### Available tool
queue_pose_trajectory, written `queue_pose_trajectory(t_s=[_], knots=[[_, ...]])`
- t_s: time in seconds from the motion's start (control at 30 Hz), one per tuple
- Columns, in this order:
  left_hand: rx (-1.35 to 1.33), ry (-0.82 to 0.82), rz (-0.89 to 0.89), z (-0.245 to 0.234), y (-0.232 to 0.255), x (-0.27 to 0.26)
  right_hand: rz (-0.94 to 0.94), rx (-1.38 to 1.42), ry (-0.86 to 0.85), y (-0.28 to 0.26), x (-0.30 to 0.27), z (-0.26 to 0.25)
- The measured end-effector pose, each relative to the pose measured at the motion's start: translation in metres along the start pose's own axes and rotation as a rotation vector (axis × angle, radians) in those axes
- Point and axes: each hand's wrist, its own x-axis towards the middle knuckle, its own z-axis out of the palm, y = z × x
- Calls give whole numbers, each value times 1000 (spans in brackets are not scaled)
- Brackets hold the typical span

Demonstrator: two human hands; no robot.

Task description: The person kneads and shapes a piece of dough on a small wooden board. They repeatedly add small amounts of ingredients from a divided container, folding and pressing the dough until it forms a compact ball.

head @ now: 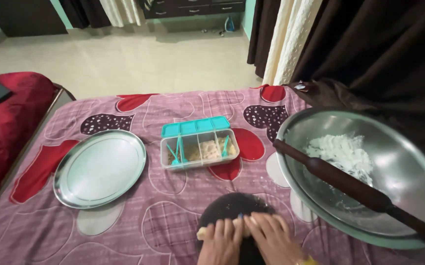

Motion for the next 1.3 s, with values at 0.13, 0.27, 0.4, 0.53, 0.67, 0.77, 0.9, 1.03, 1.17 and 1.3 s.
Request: queue_pose_trajectory(t_s=[0.13, 0.27, 0.4, 0.53, 0.67, 0.77, 0.9, 1.03, 1.17, 1.3], knots=[[301, 311, 160, 26, 11, -40, -143, 76, 132, 10, -56, 34], [-204, 45, -366, -57, -6, -9, 272, 402, 185, 40, -92, 43], [-434, -211, -1302, -36, -36, -17, 1105, 942, 23, 70, -138, 104], [-597, -387, -1409, -29, -31, -9, 1320, 1067, -104, 57, -119, 96], [-577, -409, -1333, 1, -51, -4, 1298, 990, -100, 65, -92, 94], [-563, -234, -1197, -7, -55, 7, 1190, 904, -103, 76, -77, 90], [-531, -67, -997, -42, -57, 12, 1068, 920, -114, 67, -50, 37], [-385, 17, -437, -45, -59, -1, 624, 644, 4, 42, -24, -14], [-344, -33, -292, -48, -68, 6, 386, 562, 26, 54, -12, 2], [-389, -156, -289, -68, -75, 39, 470, 491, -194, 57, 32, -12]])
